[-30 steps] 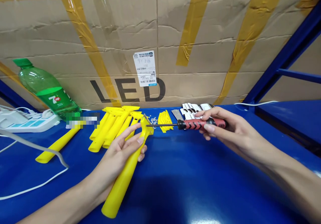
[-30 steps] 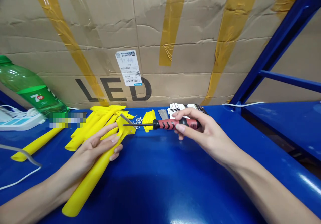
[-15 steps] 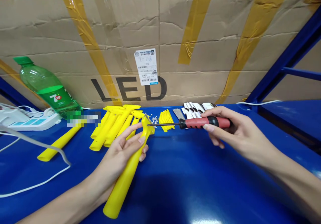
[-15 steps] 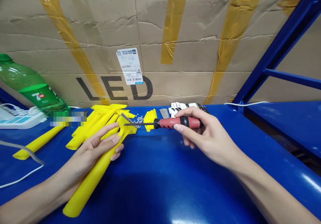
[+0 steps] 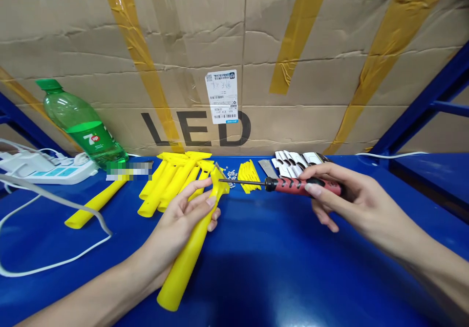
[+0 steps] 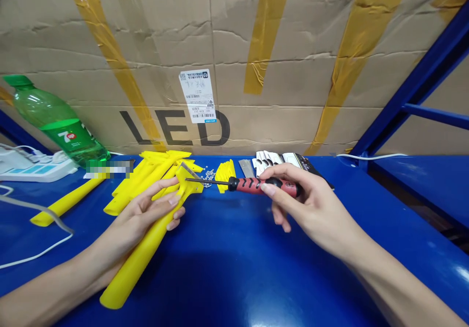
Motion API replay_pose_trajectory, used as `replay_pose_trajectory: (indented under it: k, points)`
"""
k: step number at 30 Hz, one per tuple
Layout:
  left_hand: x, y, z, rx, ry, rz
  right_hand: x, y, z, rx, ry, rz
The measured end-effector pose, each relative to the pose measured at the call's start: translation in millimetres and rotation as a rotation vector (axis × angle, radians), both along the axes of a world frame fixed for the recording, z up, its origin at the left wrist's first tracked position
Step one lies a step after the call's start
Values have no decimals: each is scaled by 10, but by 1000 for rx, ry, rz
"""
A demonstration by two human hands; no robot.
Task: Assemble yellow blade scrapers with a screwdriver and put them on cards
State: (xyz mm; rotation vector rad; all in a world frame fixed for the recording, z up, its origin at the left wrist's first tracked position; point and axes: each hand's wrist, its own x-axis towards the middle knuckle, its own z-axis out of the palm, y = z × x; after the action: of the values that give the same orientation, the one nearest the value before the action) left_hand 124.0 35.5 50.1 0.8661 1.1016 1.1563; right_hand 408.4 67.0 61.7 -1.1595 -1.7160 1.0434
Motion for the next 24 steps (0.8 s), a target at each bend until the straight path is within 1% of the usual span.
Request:
replay_pose_trajectory:
  k: [3,5,7,10,11,12,13,15,17,18,19,20,21,22,24]
  points:
    - [1,-30,-9,20,53,-21,-51,2,-5,1,-42,-111]
    - [2,-37,-12,27,76,-29,-40,3,1,40,-82,-118]
    - [1,-32,-16,29,86,-24,-3,-2,6,167,-154,-60]
    - [-6,-24,-25,27,104,-30,33,-24,5,430,-245,-12]
    - [-7,-26,-26,31,113,-36,28,-33,2,457,-245,-24]
    - [-8,-31,-25,41,123,-42,12,-41,-3,424,-220,-46]
    - [-8,-38,-21,56,133,-48,-11,-46,-9,333,-175,-66]
    - [-8,-52,-5,103,144,-52,-67,-44,-27,47,-36,-91]
    - [-12,-57,20,143,148,-47,-116,-33,-47,-248,92,-81]
    - [-14,-54,34,153,149,-37,-133,-28,-55,-357,133,-66]
    - [-17,-46,47,152,148,-21,-145,-24,-59,-428,159,-54]
    - [-19,-35,60,143,145,2,-150,-23,-61,-455,172,-41]
    - [-21,-21,70,125,140,25,-151,-24,-59,-429,168,-24]
    - [-23,-7,78,107,134,45,-146,-26,-57,-351,145,-10]
    - [-26,19,85,84,126,59,-124,-27,-56,-85,46,-15]
